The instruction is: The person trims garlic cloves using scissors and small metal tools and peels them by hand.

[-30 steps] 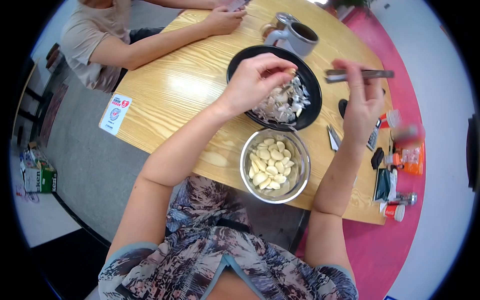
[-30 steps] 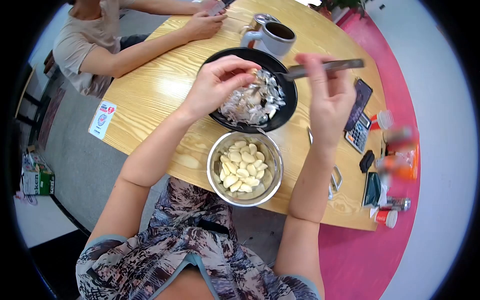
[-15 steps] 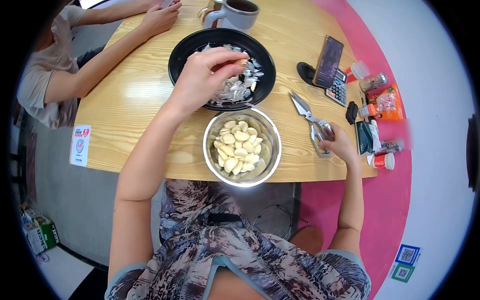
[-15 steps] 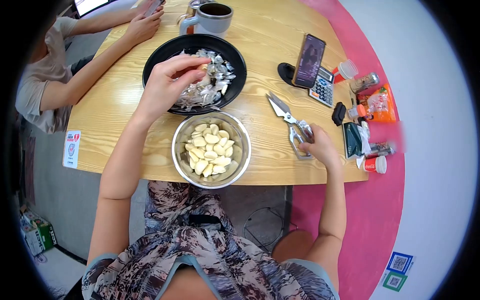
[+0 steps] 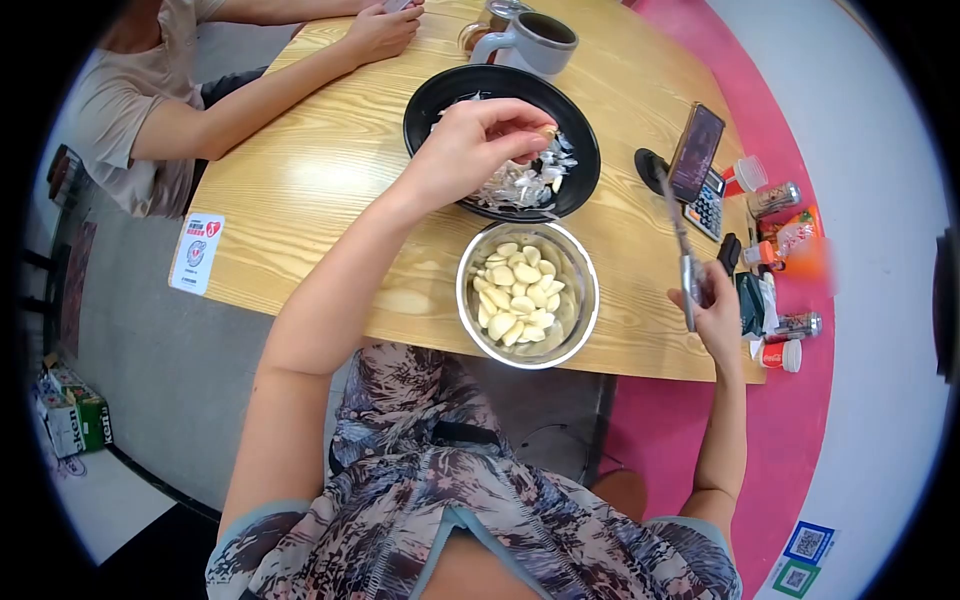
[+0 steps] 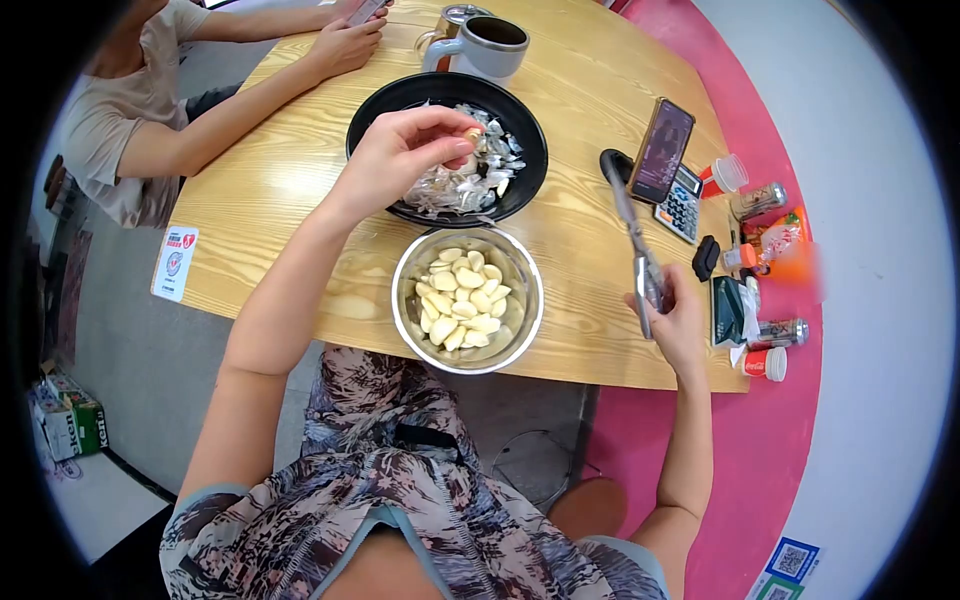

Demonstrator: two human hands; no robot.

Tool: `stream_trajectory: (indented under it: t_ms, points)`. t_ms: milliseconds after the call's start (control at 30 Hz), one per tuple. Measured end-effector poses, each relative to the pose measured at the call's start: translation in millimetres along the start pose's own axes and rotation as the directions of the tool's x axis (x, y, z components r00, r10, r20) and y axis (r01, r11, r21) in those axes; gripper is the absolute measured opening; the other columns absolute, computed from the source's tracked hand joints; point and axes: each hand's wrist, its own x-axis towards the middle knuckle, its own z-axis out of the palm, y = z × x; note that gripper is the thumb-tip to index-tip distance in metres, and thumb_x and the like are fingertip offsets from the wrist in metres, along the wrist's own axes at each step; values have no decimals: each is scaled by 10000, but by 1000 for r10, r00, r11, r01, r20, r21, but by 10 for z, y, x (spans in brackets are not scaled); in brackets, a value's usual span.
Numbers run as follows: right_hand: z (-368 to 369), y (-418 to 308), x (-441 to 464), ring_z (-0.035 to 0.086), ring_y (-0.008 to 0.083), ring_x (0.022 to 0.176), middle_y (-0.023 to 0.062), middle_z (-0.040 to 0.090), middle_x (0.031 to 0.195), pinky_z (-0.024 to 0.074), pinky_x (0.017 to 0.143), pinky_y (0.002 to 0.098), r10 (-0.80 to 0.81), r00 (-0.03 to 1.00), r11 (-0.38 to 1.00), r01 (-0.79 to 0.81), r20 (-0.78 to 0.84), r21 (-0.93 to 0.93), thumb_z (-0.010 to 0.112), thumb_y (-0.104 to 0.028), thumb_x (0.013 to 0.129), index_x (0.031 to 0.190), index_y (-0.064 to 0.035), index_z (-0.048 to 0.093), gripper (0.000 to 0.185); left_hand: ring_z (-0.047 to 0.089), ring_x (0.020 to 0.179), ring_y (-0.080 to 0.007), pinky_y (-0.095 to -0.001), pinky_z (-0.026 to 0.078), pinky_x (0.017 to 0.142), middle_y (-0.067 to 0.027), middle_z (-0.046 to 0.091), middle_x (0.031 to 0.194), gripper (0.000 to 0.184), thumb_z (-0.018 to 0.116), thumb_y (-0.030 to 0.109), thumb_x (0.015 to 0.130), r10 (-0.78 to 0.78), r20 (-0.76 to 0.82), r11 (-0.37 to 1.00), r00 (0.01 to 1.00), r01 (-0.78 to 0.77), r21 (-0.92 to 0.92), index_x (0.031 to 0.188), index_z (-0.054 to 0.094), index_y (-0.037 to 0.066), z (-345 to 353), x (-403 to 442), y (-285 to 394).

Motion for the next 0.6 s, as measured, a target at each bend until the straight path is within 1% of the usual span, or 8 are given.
stream_trajectory:
  t_ms: [33,100,133,233,300,367,433,600]
  points:
    - [18,-189,3,438,60,602,10,487,680,324,503,240,1,1000,1000,-1,1,8,764,-106,762,938,-36,534,298,616,783,-74,-218,518,727,-43,669,876,199,628,43,897,-5,9,1000,1000,6,-15,1080,650,-32,-3,8,2]
    - [57,-509,69,422,81,579,19,445,660,316,497,248,-122,985,992,120,-120,-27,852,-241,684,926,-53,537,440,610,773,-72,-217,515,725,-37,662,868,206,618,48,906,-17,30,999,999,18,-35,1093,646,-32,-12,18,-2]
    - [84,-663,106,422,81,579,19,445,660,316,497,248,-121,985,993,119,-124,-23,852,-241,684,926,-53,537,440,603,764,-70,-215,513,722,-32,656,861,213,608,53,915,-24,44,998,999,26,-60,1106,642,-33,-13,23,-5]
    - [180,-992,243,443,84,634,-3,469,724,380,559,237,-335,939,933,321,-73,-160,894,-269,612,993,-27,531,579,593,757,-72,-218,508,721,-28,647,859,227,570,74,945,-18,77,991,997,28,-134,1136,631,-34,-34,37,3]
    - [237,-1095,336,486,126,646,44,508,756,417,582,257,-431,901,863,397,-44,-313,908,-350,561,996,-29,533,658,591,757,-74,-220,507,724,-31,644,863,233,552,81,956,-8,83,992,997,19,-126,1143,628,-35,-60,40,2]
    - [286,-1097,412,526,163,657,65,542,777,445,604,287,-440,897,855,403,-44,-327,906,-395,534,1004,-32,538,699,589,757,-77,-223,505,727,-35,642,867,240,533,88,967,-2,87,992,996,13,-123,1151,625,-36,-66,37,-8]
    - [316,-1108,453,501,177,628,12,478,653,378,557,343,-504,860,824,452,-78,-343,864,-523,528,939,-77,562,678,593,760,-86,-232,508,733,-46,639,874,242,512,81,976,12,79,993,997,-2,-114,1156,618,-41,-58,32,-21]
    - [317,-1163,461,509,178,646,12,487,658,383,556,341,-529,846,797,472,-61,-377,856,-528,532,933,-74,557,676,603,776,-107,-249,514,743,-69,637,888,224,510,77,979,65,109,989,992,-50,-138,1134,614,-48,-55,33,-34]
